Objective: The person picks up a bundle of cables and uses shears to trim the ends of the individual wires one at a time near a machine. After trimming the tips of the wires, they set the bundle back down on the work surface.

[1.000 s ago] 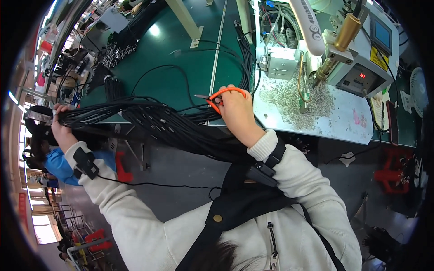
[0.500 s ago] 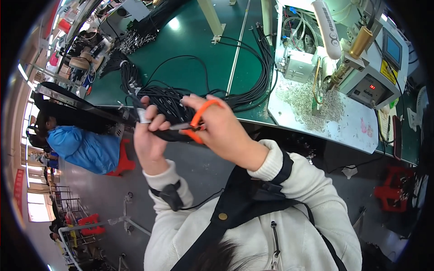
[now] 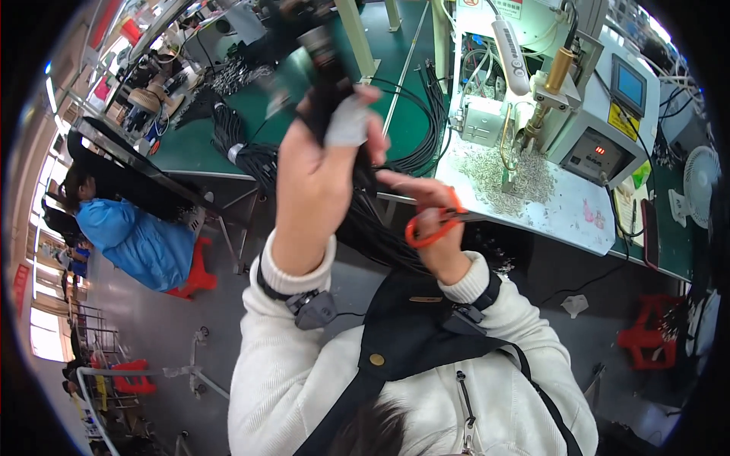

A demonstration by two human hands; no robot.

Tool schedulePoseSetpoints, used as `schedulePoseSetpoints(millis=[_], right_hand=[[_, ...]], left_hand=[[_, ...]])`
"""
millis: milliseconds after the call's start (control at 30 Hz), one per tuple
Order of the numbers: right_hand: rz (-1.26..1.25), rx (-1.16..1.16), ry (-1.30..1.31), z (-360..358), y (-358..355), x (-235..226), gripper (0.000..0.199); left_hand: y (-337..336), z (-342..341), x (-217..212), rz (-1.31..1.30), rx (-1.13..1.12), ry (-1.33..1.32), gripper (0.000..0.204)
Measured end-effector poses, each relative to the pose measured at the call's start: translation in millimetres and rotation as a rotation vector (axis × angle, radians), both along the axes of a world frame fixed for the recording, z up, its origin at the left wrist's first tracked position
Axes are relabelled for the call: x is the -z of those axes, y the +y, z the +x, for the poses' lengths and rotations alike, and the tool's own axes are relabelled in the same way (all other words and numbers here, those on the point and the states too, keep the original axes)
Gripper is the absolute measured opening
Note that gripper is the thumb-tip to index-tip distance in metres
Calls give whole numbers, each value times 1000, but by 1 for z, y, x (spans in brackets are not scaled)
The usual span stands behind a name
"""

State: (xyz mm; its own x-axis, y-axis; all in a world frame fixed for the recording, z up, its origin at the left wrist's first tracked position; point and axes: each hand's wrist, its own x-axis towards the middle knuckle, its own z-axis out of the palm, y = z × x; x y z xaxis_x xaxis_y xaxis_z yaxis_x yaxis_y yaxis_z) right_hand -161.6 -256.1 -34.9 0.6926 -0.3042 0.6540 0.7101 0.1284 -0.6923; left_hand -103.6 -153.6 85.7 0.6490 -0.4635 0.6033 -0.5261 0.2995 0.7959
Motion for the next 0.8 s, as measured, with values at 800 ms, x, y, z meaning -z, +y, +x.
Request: schedulePoseSetpoints(millis=[800], right_hand=[[173,-67,408,-53,-21,1,25]], left_hand=[[-8,-30,94,-116,444,741,18]])
